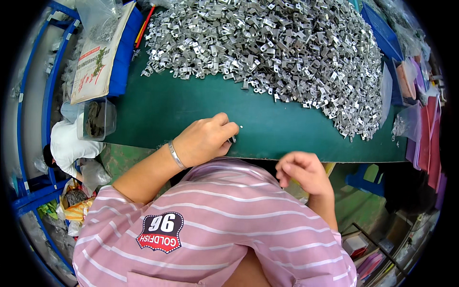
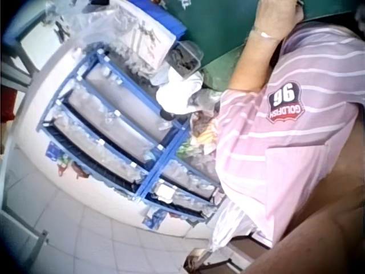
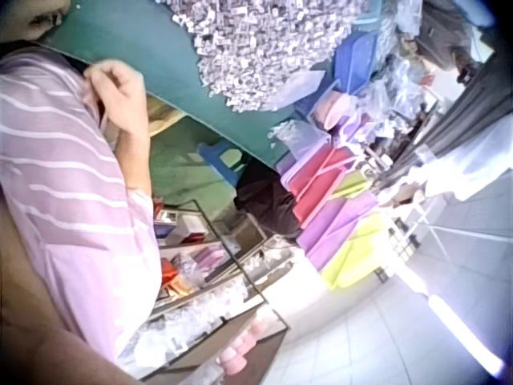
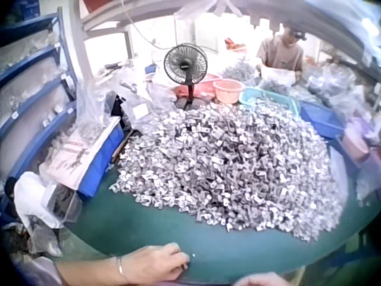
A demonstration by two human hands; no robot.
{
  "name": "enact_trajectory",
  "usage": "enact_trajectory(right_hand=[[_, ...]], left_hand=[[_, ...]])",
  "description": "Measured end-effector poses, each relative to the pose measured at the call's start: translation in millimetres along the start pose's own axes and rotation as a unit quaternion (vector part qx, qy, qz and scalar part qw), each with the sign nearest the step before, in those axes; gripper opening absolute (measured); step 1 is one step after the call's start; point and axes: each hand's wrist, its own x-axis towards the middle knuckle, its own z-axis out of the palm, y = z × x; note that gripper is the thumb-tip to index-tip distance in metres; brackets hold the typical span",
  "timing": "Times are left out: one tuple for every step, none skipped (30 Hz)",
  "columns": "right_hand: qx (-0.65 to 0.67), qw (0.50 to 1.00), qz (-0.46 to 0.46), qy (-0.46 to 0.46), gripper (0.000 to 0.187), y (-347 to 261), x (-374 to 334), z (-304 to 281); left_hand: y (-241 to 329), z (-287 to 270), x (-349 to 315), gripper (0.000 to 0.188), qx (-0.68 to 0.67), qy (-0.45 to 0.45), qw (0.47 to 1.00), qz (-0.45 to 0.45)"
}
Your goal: The person sorts through a large pile of small metal L-brackets by hand on a green industrial workbench, picking them up individually and organizing them into smaller groups.
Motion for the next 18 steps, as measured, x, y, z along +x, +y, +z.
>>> enact_trajectory(right_hand=[[0.045,0.999,0.01,-0.004,0.016,-3.7,12.2,8.5],[0.09,0.996,0.02,-0.011,0.018,-5.3,25.9,17.0],[0.163,0.986,0.022,-0.028,0.022,-1.4,38.8,25.2],[0.206,0.978,0.028,-0.03,0.025,0.8,48.4,35.1],[0.216,0.976,0.026,-0.031,0.028,2.7,58.3,45.2],[0.225,0.974,0.024,-0.031,0.031,3.2,65.3,53.5],[0.268,0.961,0.037,-0.048,0.033,1.2,71.9,59.4],[0.309,0.947,0.051,-0.064,0.036,-1.3,78.7,64.9],[0.35,0.931,0.064,-0.08,0.039,-2.7,82.5,68.0],[0.387,0.916,0.057,-0.084,0.041,-2.6,83.0,68.7],[0.425,0.899,0.048,-0.09,0.042,-2.4,84.0,69.0],[0.46,0.882,0.042,-0.1,0.044,-1.9,84.7,69.0],[0.468,0.879,0.045,-0.083,0.042,-1.4,81.9,62.6],[0.501,0.857,0.002,-0.119,0.034,7.5,78.9,49.4],[0.434,0.896,0.057,0.077,0.027,-8.2,66.3,58.2],[0.351,0.933,0.026,0.074,0.023,4.8,55.9,37.8],[0.38,0.924,-0.034,-0.022,0.024,12.9,38.4,20.6],[0.333,0.94,-0.072,0.023,0.027,15.9,17.5,10.1]], left_hand=[[-1.4,-1.6,0.4,0.023,0.009,0.001,1.0,0.004],[-4.6,-1.5,0.3,0.022,-0.012,0.019,1.0,0.0],[-7.8,-1.3,0.0,0.022,-0.033,0.035,0.999,-0.004],[-9.3,-2.5,-0.5,0.022,-0.054,0.052,0.997,-0.007],[-9.7,-4.6,-0.9,0.022,-0.079,0.072,0.994,-0.031],[-8.1,-5.9,-1.6,0.022,-0.104,0.093,0.989,-0.056],[-6.0,-7.1,-1.6,0.022,-0.13,0.114,0.982,-0.079],[-3.2,-7.6,-2.5,0.023,-0.139,0.135,0.978,-0.078],[0.9,-7.7,-2.0,0.024,-0.148,0.155,0.974,-0.076],[5.3,-7.9,1.0,0.025,-0.157,0.174,0.969,-0.073],[11.3,-9.9,10.1,0.029,-0.135,0.168,0.976,0.018],[15.4,-5.7,16.7,0.032,-0.13,0.148,0.975,0.101],[29.3,-5.1,22.9,0.031,-0.147,0.137,0.974,0.101],[41.1,-8.7,28.1,0.029,-0.167,0.12,0.973,0.105],[37.8,-12.8,28.1,0.028,-0.132,0.167,0.971,0.108],[30.6,-18.5,30.0,0.026,-0.098,0.211,0.966,0.113],[23.2,-22.2,35.6,0.025,-0.074,0.251,0.957,0.125],[2.0,-36.3,34.9,0.027,0.017,0.274,0.955,0.109]])
